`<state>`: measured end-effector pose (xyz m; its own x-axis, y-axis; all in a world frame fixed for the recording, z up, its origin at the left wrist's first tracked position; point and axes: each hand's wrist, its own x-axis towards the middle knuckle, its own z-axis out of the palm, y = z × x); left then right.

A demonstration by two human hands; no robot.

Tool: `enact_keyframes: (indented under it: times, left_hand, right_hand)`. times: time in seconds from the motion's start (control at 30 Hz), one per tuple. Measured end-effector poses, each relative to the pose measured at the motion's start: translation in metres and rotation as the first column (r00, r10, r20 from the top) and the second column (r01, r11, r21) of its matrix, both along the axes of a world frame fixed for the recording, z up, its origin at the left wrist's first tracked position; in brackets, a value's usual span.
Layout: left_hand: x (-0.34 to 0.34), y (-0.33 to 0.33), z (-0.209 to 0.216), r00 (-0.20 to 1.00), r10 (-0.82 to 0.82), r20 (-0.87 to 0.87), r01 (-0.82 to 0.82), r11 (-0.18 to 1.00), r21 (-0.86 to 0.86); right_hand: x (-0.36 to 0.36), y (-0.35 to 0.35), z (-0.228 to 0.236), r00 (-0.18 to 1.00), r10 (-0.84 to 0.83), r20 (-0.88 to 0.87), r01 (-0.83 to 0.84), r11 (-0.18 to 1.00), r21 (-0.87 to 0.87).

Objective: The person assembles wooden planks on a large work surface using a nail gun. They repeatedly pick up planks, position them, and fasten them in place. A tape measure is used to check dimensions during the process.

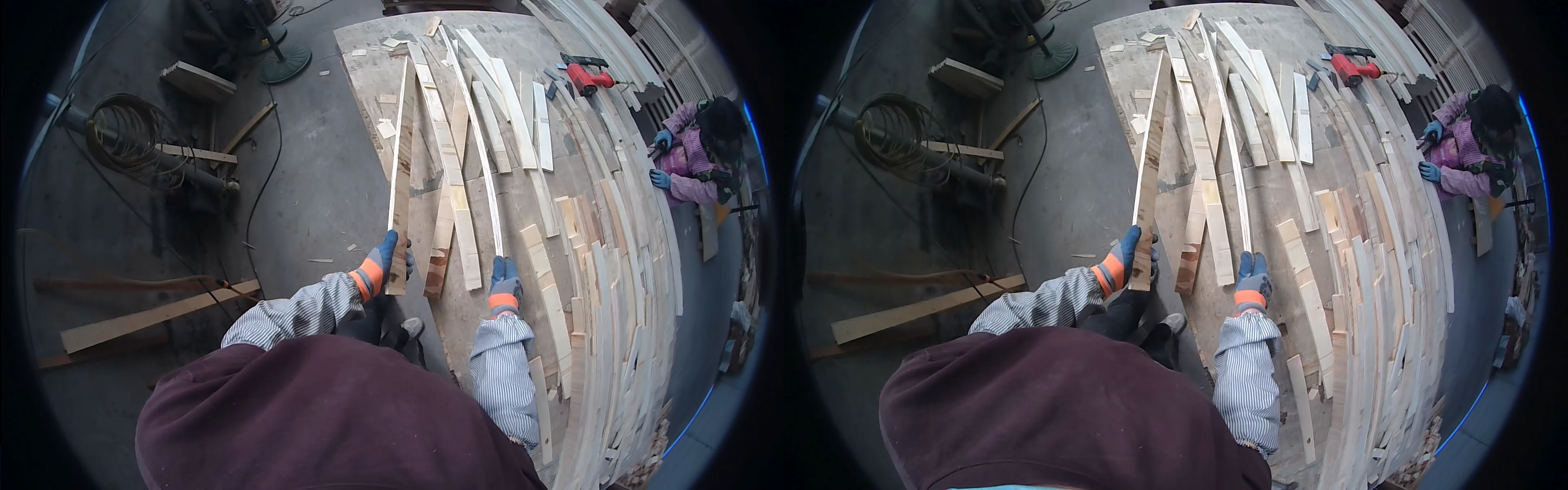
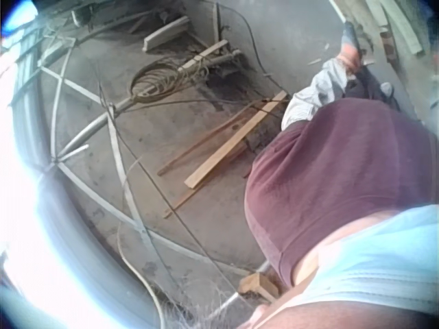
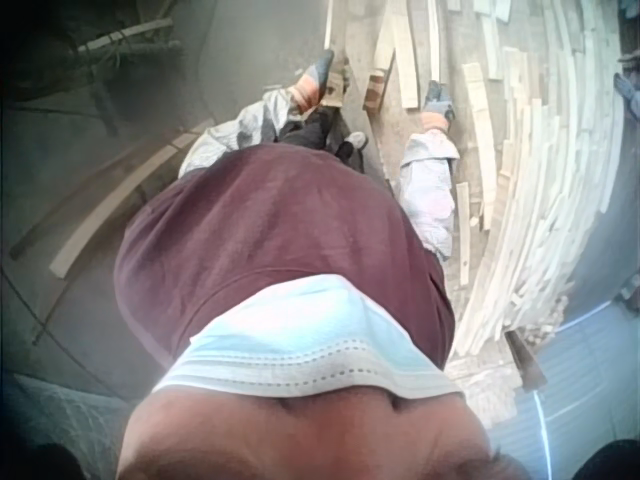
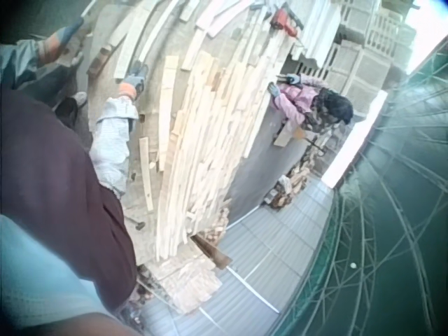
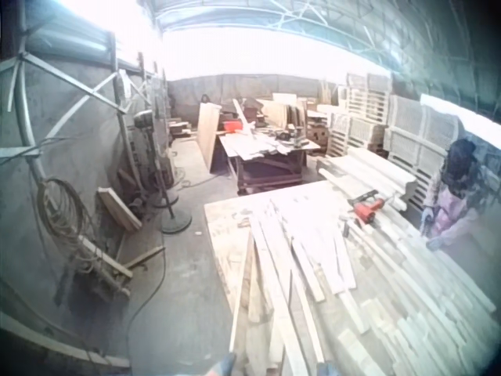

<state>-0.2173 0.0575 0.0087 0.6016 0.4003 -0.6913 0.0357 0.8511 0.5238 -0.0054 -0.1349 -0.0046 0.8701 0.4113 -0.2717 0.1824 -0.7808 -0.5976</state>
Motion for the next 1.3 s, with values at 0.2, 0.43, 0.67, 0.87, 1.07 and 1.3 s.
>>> enact_keyframes:
  times: [0.2,0.43,0.67,0.87,1.07,1.3]
  left_hand:
    - [0.001,-0.041,0.006,0.993,-0.111,-0.03,0.113,0.992,0.057]
    - [0.003,-0.103,0.036,0.79,-0.487,-0.374,0.614,0.619,0.49]
    - [-0.013,-0.112,0.016,0.513,-0.575,-0.638,0.833,0.154,0.531]
    - [-0.014,-0.091,0.047,0.644,-0.66,-0.387,0.764,0.537,0.358]
    - [0.009,-0.044,0.029,0.895,-0.358,-0.267,0.387,0.92,0.063]
    - [0.064,-0.021,0.019,0.983,-0.165,-0.076,0.174,0.976,0.131]
  right_hand:
    - [-0.036,-0.048,0.027,0.309,0.19,-0.932,0.535,0.775,0.336]
    - [-0.133,-0.068,0.046,0.457,0.24,-0.856,0.406,0.801,0.441]
    - [-0.149,-0.088,0.051,0.544,0.33,-0.772,0.116,0.881,0.459]
    - [-0.143,-0.105,0.082,0.639,0.44,-0.632,0.034,0.804,0.594]
    - [-0.133,-0.132,0.087,0.272,0.34,-0.9,0.568,0.698,0.435]
    - [-0.152,-0.167,0.111,0.784,0.373,-0.496,-0.135,0.883,0.449]
